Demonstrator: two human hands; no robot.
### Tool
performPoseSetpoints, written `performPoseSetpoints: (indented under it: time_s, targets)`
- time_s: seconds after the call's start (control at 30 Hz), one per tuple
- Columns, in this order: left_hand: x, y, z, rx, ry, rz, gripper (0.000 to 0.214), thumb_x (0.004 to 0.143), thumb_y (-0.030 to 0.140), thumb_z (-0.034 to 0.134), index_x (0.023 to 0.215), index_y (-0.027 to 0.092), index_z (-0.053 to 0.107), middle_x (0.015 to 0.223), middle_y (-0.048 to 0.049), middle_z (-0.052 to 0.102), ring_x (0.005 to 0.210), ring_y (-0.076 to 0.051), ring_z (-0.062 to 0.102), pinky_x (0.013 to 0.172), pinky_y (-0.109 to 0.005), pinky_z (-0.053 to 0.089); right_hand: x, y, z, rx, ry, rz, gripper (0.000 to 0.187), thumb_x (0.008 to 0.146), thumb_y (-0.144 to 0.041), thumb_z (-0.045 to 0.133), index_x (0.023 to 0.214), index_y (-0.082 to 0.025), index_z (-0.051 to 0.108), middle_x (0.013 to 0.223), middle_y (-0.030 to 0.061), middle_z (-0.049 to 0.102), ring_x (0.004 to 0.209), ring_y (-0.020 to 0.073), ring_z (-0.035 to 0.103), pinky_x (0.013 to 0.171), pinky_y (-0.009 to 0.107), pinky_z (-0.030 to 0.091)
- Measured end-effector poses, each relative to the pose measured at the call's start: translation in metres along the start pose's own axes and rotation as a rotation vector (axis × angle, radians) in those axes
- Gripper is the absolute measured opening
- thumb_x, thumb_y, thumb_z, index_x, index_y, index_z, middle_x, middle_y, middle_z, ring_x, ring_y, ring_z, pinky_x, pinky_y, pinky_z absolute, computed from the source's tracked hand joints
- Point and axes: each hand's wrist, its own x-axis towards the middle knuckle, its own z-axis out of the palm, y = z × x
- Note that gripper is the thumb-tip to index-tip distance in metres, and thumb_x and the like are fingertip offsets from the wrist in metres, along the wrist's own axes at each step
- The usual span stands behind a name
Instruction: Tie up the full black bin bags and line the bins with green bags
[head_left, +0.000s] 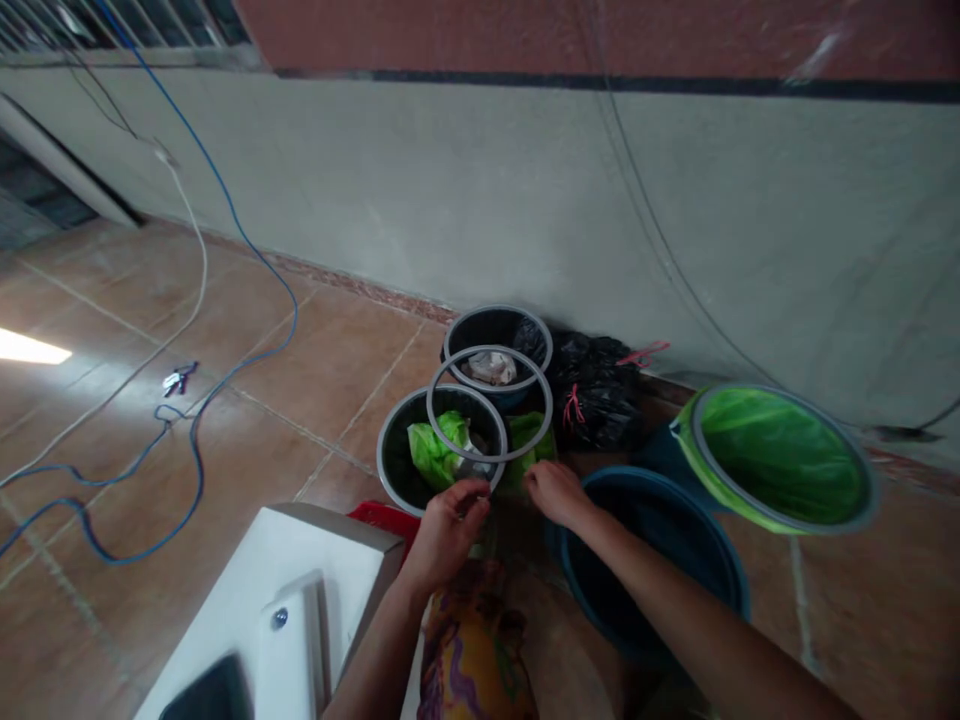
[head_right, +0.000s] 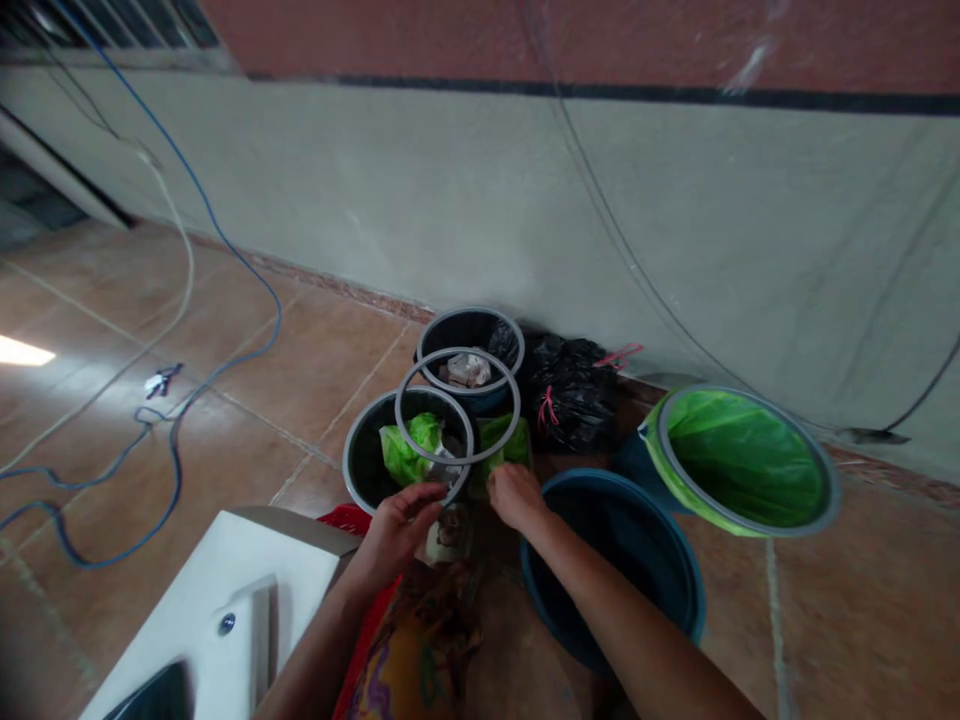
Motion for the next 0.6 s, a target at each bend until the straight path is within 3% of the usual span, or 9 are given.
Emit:
performPoseSetpoints:
  time_s: [0.1,0.17,0.27,0.37,0.5,0.6]
  targets:
    - [-0.003,0.006,0.011,0.136,-0.202,-0.003,0.043,0.086,0.031,0.061,0.126,0.017,0.063,0.115,-0.0098,0.071,0.098,-0.022,0.068,0.087,-0.033,0.053,-0.030,0.015,-0.022,0.316,0.178,-0.015,0.026,0.087,-0.027,0.052,0.090,-0.019,0.076,0.093,0.0072,0.076,0.087,0.0211,0.069,0.079,0.029,0.050]
    - [0.001,0.011,0.022,0.222,-0.244,0.039,0.059,0.081,0.026,0.063,0.139,0.018,0.053,0.130,-0.0128,0.064,0.112,-0.025,0.064,0.097,-0.038,0.050,-0.049,0.025,-0.029,0.494,0.241,0.019,0.027,0.085,-0.033,0.054,0.093,-0.019,0.075,0.079,0.0046,0.074,0.071,0.0193,0.065,0.069,0.028,0.049]
    - [0.018,0.019,0.037,0.324,-0.283,0.209,0.083,0.073,0.016,0.064,0.151,0.017,0.036,0.151,-0.0164,0.044,0.138,-0.029,0.044,0.115,-0.045,0.036,-0.076,0.030,-0.035,0.619,0.238,-0.001,0.026,0.083,-0.033,0.054,0.093,-0.020,0.074,0.068,0.0008,0.067,0.061,0.0171,0.058,0.061,0.027,0.045]
    - [0.044,0.025,0.053,0.415,-0.398,0.388,0.097,0.067,0.013,0.067,0.155,0.019,0.026,0.159,-0.0162,0.032,0.148,-0.031,0.028,0.121,-0.050,0.025,-0.100,0.023,-0.048,0.644,0.166,-0.159,0.019,0.083,-0.028,0.056,0.088,-0.022,0.073,0.079,0.0011,0.067,0.071,0.0160,0.060,0.066,0.026,0.046]
    - [0.079,0.012,0.079,0.546,-0.616,0.423,0.100,0.062,0.028,0.080,0.151,0.023,0.036,0.153,-0.0153,0.043,0.142,-0.037,0.036,0.116,-0.058,0.028,-0.126,0.014,-0.080,0.754,0.147,-0.253,0.014,0.084,-0.028,0.060,0.080,-0.024,0.073,0.081,0.0010,0.065,0.073,0.0150,0.060,0.068,0.025,0.048]
    - [0.100,-0.010,0.095,0.609,-0.656,0.365,0.091,0.058,0.033,0.084,0.142,0.022,0.050,0.140,-0.0139,0.057,0.131,-0.036,0.050,0.112,-0.052,0.036,-0.146,0.026,-0.106,0.860,0.323,-0.153,0.013,0.080,-0.037,0.066,0.076,-0.027,0.074,0.084,0.0030,0.068,0.075,0.0183,0.064,0.063,0.026,0.051]
